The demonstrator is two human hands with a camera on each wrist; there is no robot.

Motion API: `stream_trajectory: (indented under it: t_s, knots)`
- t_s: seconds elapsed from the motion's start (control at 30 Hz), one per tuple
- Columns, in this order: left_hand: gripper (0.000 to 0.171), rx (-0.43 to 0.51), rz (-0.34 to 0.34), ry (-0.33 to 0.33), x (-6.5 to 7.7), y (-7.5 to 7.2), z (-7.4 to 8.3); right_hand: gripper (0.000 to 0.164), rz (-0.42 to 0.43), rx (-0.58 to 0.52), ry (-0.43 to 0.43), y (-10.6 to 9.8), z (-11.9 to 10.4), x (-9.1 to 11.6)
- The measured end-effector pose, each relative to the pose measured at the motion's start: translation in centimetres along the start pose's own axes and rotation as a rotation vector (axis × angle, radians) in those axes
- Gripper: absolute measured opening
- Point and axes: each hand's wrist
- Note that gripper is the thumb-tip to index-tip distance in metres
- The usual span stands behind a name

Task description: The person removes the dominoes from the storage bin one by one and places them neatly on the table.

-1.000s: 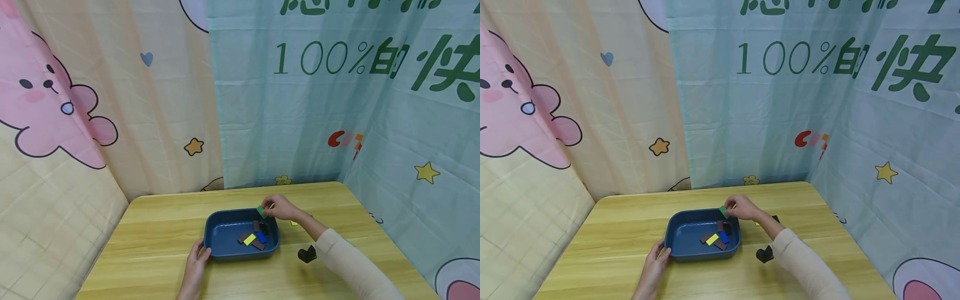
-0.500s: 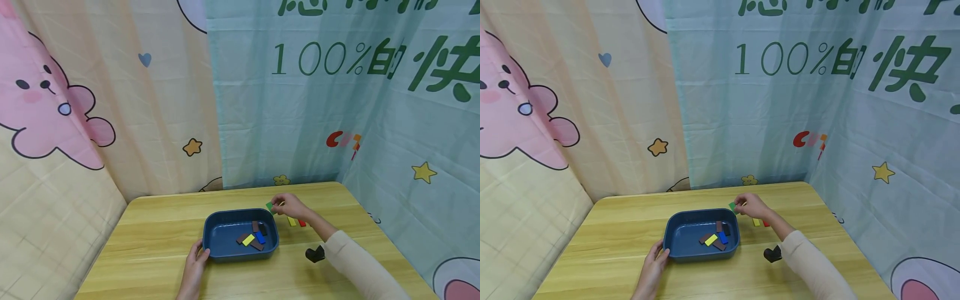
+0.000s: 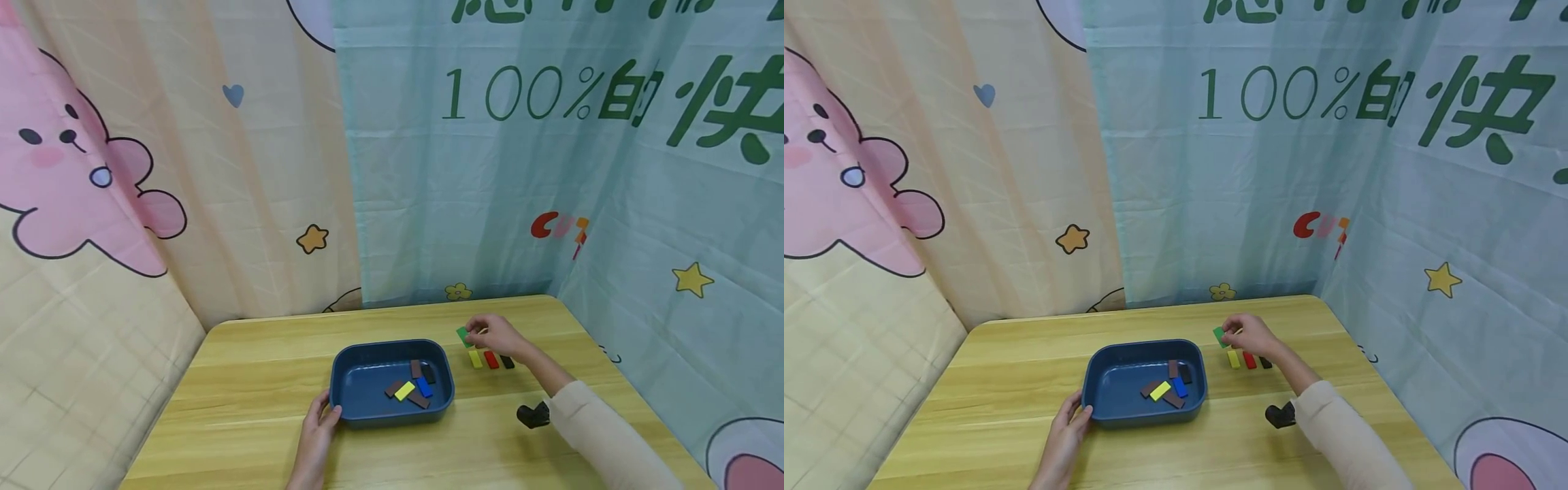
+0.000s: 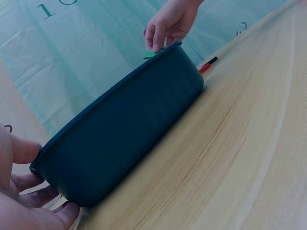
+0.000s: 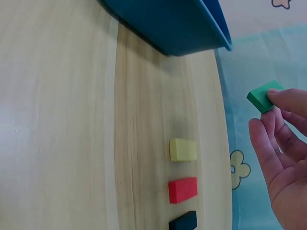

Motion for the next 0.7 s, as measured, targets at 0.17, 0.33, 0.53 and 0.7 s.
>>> stream_trajectory:
  t_s: [0.17, 0.33, 0.53, 0.7]
  knots:
    - [0.050, -0.002, 0.007, -0.005, -0.1, 0.1, 0.0, 0.019, 0.012, 0.019, 0.033, -1.0, 0.6, 0.7]
    - [0.050, 0.003, 0.005, -0.016, -0.2, 0.1, 0.1, 0.019, 0.029, 0.039, 0.048, -2.2, 1.4, 1.4]
    - [0.048, -0.003, 0.004, -0.008, -0.2, 0.0, 0.0, 0.018, 0.055, 0.033, 0.070, -3.3, 2.3, 2.5]
    - [0.048, 0.001, 0.004, 0.001, -0.2, 0.0, -0.1, 0.020, 0.083, 0.017, 0.089, -3.9, 2.9, 3.1]
Point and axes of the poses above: each hand's wrist, its own x-axis away from the middle knuckle, its own y-axis out of the palm, z = x × y, and after that the axes turned 1 degree about z, right-handed
